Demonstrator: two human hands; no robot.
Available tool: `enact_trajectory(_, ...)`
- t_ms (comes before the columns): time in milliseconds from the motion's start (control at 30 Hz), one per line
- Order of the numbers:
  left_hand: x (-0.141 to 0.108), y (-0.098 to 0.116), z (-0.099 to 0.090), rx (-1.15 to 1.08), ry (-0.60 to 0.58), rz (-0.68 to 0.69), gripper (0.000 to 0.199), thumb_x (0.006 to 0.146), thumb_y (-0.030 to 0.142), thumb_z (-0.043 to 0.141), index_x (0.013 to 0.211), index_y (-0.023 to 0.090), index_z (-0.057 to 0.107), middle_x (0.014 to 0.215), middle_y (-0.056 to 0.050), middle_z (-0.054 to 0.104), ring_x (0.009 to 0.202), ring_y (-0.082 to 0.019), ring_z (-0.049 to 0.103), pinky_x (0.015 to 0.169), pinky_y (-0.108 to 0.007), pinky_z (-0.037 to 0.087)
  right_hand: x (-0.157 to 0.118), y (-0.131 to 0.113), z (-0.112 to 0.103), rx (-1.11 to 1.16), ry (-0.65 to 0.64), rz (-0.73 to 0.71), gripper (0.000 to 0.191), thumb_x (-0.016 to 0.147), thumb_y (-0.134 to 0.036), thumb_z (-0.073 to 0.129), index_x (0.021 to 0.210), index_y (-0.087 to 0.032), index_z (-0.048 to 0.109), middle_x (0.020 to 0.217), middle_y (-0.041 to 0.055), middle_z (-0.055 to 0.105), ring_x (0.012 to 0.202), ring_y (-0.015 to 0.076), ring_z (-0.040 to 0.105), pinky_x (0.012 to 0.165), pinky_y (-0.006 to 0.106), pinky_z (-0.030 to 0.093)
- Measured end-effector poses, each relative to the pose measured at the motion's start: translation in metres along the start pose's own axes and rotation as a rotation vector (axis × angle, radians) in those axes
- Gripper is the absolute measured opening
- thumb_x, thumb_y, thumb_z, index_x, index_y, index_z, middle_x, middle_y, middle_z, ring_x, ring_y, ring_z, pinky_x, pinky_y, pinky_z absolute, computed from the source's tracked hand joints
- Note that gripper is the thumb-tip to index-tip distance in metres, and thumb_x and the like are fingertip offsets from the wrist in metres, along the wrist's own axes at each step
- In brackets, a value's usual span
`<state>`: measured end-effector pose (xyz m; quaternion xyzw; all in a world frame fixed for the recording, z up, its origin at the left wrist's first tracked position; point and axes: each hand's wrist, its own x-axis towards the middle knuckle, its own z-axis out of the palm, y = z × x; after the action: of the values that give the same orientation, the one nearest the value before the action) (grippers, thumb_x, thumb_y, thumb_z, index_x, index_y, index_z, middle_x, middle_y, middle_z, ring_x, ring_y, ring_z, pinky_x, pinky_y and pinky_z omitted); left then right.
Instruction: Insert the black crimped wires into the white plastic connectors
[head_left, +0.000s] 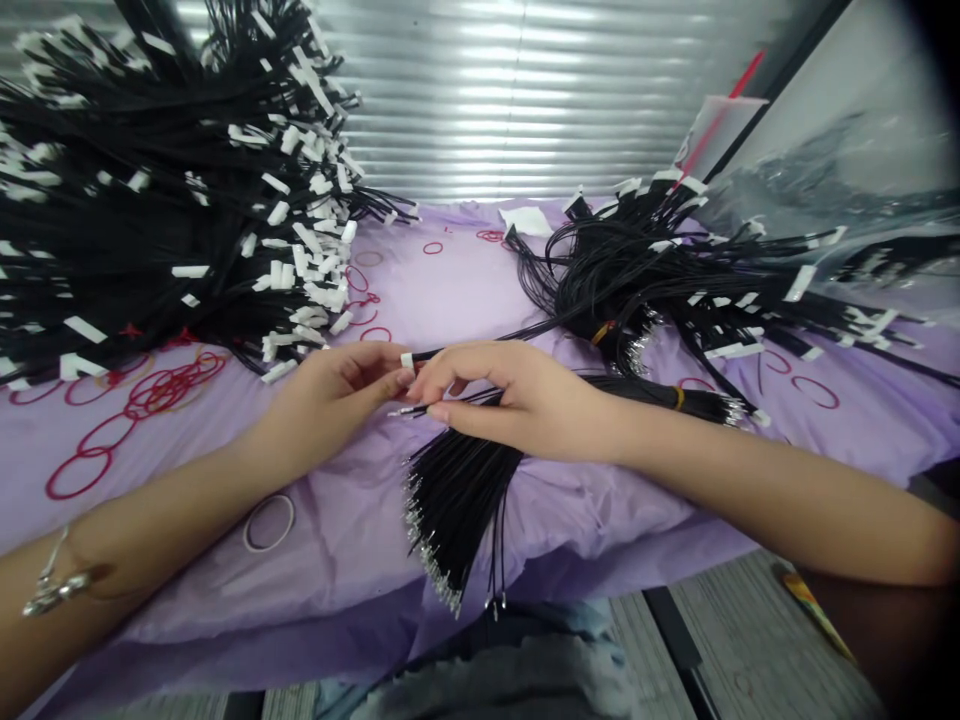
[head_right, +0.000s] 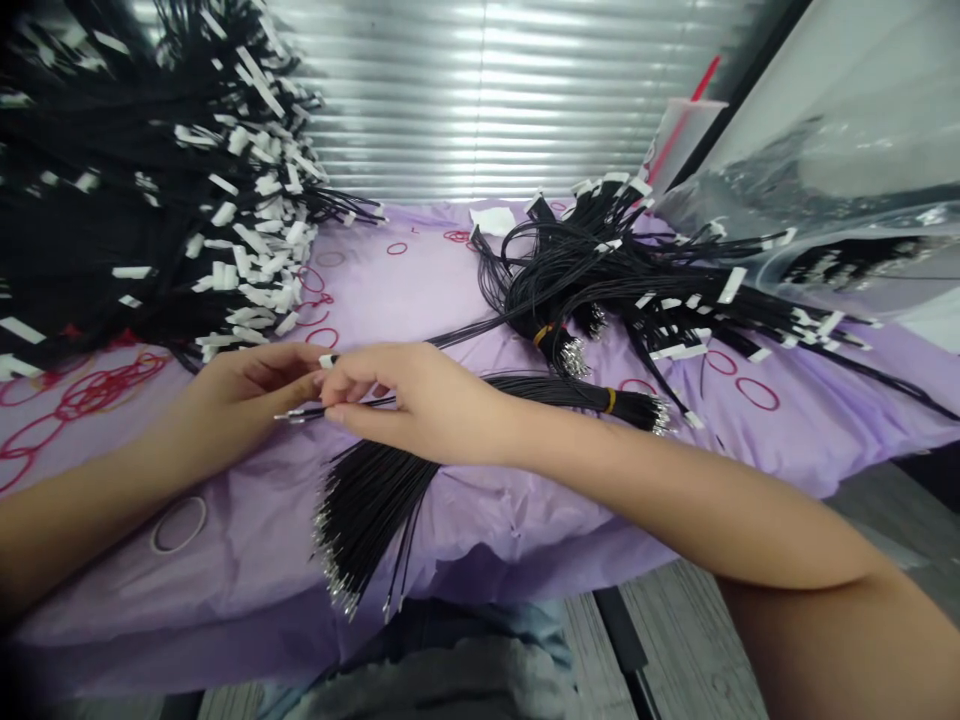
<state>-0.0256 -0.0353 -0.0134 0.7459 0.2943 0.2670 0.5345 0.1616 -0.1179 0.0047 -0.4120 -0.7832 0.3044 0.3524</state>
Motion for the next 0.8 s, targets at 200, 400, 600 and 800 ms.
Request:
enact_trajectory(200,-0.002,0.006,0.002,-0.112,0.02,-0.047,0.005,0.081,0.012,0.064,0.081,0.011,0.069,0.075,0.0,0.069,0.07,-0.008,0.062,0.067,-0.015,0.048,0.002,-0.004,-0.005,0.115,0.082,0.123,0.018,0.085,-0.027,0.057,0.084,-0.011,0.065,0.07,-0.0017,0.059,0.063,0.0031,0.049,0.059,0.016,0.038)
enact_trajectory(400,-0.005,-0.003,0.002,-0.332,-0.019,-0.088,0.009,0.084,0.02,0.066,0.087,0.013,0.07,0.083,-0.002,0.072,0.078,-0.009,0.067,0.081,-0.02,0.054,0.006,-0.001,-0.013,0.017,0.169,0.193,0.015,0.081,-0.024,0.059,0.077,-0.011,0.066,0.068,-0.0008,0.062,0.06,0.0035,0.049,0.056,0.018,0.036)
enact_trajectory(600,-0.007,-0.001,0.005,-0.39,-0.025,-0.162,0.009,0.083,0.019,0.067,0.084,0.011,0.07,0.077,-0.002,0.072,0.072,-0.008,0.067,0.076,-0.017,0.053,0.007,0.002,-0.013,-0.062,0.206,0.245,0.011,0.077,-0.019,0.058,0.071,-0.01,0.063,0.064,-0.0025,0.06,0.057,0.0028,0.048,0.056,0.018,0.035)
enact_trajectory(800,-0.008,-0.002,0.004,-0.311,-0.038,-0.147,0.01,0.084,0.021,0.067,0.083,0.013,0.072,0.076,-0.002,0.074,0.071,-0.008,0.067,0.073,-0.016,0.051,0.005,0.002,-0.012,-0.094,0.208,0.222,0.011,0.076,-0.018,0.056,0.071,-0.01,0.063,0.065,-0.0028,0.06,0.059,0.0025,0.047,0.06,0.019,0.035)
